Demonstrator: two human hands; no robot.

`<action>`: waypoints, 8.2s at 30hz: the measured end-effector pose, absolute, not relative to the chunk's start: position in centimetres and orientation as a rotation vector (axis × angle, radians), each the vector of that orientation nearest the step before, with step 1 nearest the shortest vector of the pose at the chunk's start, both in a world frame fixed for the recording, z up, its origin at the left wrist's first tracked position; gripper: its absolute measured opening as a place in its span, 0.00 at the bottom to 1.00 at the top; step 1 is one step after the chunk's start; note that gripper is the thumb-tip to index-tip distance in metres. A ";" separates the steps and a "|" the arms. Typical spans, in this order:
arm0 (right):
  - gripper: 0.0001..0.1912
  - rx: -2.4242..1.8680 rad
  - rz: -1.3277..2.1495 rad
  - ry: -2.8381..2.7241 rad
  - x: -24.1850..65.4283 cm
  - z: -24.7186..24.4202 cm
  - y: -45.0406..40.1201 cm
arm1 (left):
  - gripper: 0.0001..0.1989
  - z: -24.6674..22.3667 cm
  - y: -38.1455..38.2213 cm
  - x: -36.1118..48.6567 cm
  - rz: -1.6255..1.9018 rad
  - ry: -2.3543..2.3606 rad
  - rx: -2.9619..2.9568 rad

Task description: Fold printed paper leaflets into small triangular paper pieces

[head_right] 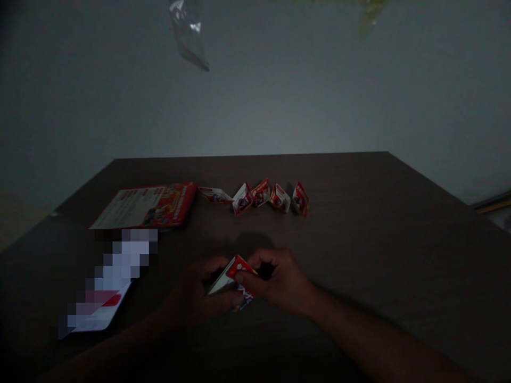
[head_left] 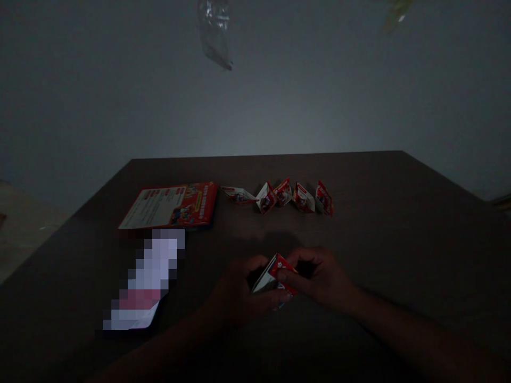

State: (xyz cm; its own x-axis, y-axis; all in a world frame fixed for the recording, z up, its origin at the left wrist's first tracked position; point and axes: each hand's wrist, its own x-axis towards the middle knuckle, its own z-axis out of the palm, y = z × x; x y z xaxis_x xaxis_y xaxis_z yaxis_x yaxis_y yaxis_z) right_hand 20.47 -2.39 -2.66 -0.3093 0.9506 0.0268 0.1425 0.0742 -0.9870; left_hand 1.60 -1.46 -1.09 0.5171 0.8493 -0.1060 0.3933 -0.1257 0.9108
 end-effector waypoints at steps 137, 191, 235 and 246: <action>0.11 -1.495 1.152 -1.802 22.9 -1.3 -1.5 | 0.07 -1.5 0.3 0.2 0.338 0.747 3.002; 0.10 -1.452 0.504 -2.331 22.3 -1.7 -1.3 | 0.11 -1.2 -0.3 0.9 0.188 1.405 2.636; 0.19 -1.790 0.338 -2.265 20.8 -1.9 -1.0 | 0.13 -1.2 -0.6 1.7 0.159 1.559 2.649; 0.20 -1.804 0.315 -2.272 20.6 -1.5 -0.9 | 0.13 -1.5 -0.2 2.2 0.258 1.526 2.577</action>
